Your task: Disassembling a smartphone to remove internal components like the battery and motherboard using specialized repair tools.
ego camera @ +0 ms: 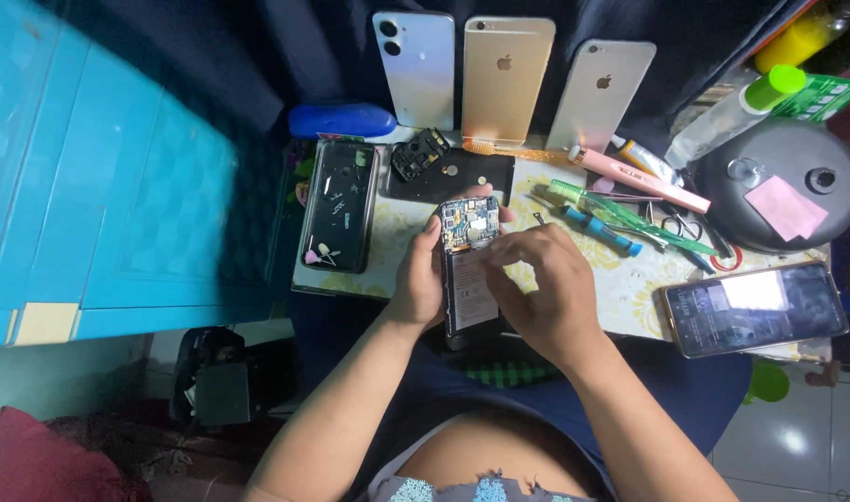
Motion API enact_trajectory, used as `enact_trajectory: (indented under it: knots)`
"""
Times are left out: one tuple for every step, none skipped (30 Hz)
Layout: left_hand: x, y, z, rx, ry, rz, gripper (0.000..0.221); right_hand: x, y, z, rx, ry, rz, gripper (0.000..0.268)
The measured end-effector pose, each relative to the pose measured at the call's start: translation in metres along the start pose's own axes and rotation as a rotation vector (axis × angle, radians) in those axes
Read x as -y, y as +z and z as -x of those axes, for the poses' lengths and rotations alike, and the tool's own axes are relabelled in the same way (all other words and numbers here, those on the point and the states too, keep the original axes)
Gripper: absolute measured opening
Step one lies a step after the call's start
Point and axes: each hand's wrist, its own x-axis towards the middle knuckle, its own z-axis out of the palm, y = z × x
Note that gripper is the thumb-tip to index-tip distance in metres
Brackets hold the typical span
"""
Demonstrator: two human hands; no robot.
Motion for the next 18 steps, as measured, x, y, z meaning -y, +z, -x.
enact_trajectory:
  knots:
    - [-0.001,-0.002,0.001,0.002,-0.002,-0.003,0.067,0.003,0.001,-0.003,-0.004,0.001,-0.001,0.028]
    - [-0.001,-0.005,0.001,0.013,-0.018,-0.043,0.067,0.005,0.002,-0.008,0.006,-0.011,0.017,0.030]
    - [-0.002,-0.007,0.001,0.024,-0.034,-0.084,0.067,0.007,0.003,-0.012,0.015,-0.022,0.034,0.031]
    - [-0.003,-0.004,0.001,0.028,-0.036,-0.085,0.067,0.006,0.001,-0.011,0.011,-0.022,0.038,0.031]
    - [-0.004,-0.001,0.001,0.018,-0.035,-0.105,0.067,0.005,0.000,-0.010,0.025,0.026,0.024,0.030]
    - [-0.005,0.001,0.002,0.005,-0.034,-0.125,0.068,0.004,-0.002,-0.009,0.042,0.075,0.009,0.028]
    - [-0.006,0.002,0.003,0.007,-0.035,-0.125,0.068,0.004,-0.004,-0.009,0.041,0.075,0.010,0.028]
    - [-0.007,0.002,0.004,0.000,-0.044,-0.136,0.068,0.005,-0.006,-0.009,0.062,0.096,0.041,0.028]
    - [-0.007,0.003,0.005,-0.007,-0.053,-0.147,0.067,0.006,-0.008,-0.009,0.083,0.118,0.071,0.027]
    - [-0.007,0.002,0.005,-0.005,-0.053,-0.146,0.067,0.007,-0.008,-0.009,0.083,0.117,0.073,0.027]
    - [-0.007,0.001,0.005,-0.005,-0.057,-0.175,0.067,0.008,-0.008,-0.009,0.083,0.122,0.068,0.027]
    - [-0.007,-0.001,0.005,-0.005,-0.061,-0.205,0.067,0.008,-0.008,-0.009,0.081,0.126,0.063,0.027]
    - [-0.007,-0.001,0.005,-0.003,-0.062,-0.204,0.067,0.011,-0.008,-0.010,0.081,0.126,0.065,0.027]
    - [-0.008,-0.001,0.006,0.002,-0.063,-0.241,0.066,0.013,-0.008,-0.011,0.068,0.137,0.043,0.028]
    - [-0.009,-0.001,0.006,0.006,-0.064,-0.279,0.065,0.015,-0.009,-0.013,0.055,0.148,0.021,0.028]
    - [-0.013,-0.001,0.007,0.006,-0.066,-0.280,0.065,0.018,-0.011,-0.016,0.053,0.150,0.020,0.028]
    - [-0.017,0.000,0.007,0.019,-0.067,-0.336,0.065,0.020,-0.013,-0.019,0.109,0.218,-0.018,0.027]
    - [-0.021,0.000,0.007,0.035,-0.068,-0.394,0.065,0.022,-0.016,-0.022,0.160,0.284,-0.056,0.026]
